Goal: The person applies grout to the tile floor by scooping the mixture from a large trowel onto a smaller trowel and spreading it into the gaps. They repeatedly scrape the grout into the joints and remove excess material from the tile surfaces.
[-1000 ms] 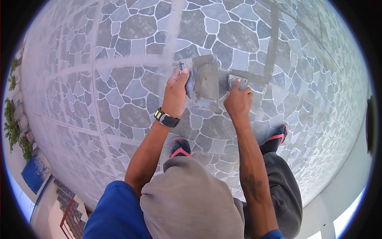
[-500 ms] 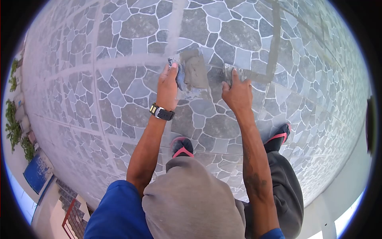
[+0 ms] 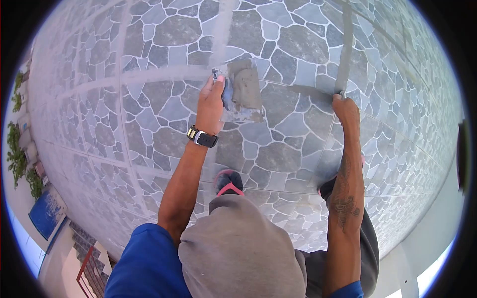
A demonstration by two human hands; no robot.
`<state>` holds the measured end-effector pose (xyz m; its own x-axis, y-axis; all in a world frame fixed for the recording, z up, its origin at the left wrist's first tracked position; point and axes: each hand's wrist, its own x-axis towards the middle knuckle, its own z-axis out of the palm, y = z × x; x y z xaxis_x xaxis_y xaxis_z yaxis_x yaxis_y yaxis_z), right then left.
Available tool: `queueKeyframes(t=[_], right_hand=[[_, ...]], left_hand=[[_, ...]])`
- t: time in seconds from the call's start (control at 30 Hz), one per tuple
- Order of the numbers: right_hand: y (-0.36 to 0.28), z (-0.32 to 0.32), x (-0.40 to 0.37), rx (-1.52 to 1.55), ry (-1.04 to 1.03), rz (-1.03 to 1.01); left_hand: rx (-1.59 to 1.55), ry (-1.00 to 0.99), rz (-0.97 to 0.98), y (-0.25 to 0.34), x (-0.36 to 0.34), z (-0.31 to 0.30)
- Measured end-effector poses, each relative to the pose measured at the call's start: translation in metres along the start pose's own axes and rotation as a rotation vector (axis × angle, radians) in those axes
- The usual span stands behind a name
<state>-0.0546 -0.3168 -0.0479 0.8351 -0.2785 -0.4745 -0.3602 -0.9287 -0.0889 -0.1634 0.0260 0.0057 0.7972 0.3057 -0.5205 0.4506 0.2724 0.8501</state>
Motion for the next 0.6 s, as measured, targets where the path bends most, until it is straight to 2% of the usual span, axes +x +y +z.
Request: queueKeyframes(t=[0.03, 0.1, 0.17, 0.23, 0.3, 0.4, 0.5, 0.53, 0.6], right_hand=[[-0.007, 0.000, -0.003, 0.058, -0.015, -0.061], [-0.024, 0.006, -0.009, 0.124, -0.048, -0.138], [-0.054, 0.017, -0.026, 0.094, -0.081, -0.159], [-0.098, 0.022, -0.060, 0.013, -0.103, -0.215], [-0.131, 0.028, -0.076, 0.035, -0.191, -0.199], [-0.141, 0.017, -0.070, 0.135, -0.489, -0.286], [-0.119, 0.011, -0.089, 0.450, -0.506, -0.331], [-0.112, 0.011, -0.105, 0.359, -0.380, -0.332], [-0.097, 0.016, -0.132, 0.179, -0.122, -0.330]], left_hand=[[0.037, -0.014, 0.011, -0.001, 0.001, -0.007], [0.251, 0.019, 0.172, -0.006, -0.002, -0.019], [0.261, 0.036, 0.223, -0.003, -0.005, -0.022], [0.059, 0.039, 0.152, 0.008, -0.009, -0.019], [0.122, 0.057, 0.194, 0.014, -0.016, -0.019], [-0.049, 0.023, 0.197, 0.013, -0.016, -0.023], [-0.154, 0.031, 0.107, 0.013, -0.013, -0.029], [-0.151, 0.046, 0.066, 0.013, -0.014, -0.033], [0.099, 0.025, 0.168, 0.007, -0.016, -0.044]])
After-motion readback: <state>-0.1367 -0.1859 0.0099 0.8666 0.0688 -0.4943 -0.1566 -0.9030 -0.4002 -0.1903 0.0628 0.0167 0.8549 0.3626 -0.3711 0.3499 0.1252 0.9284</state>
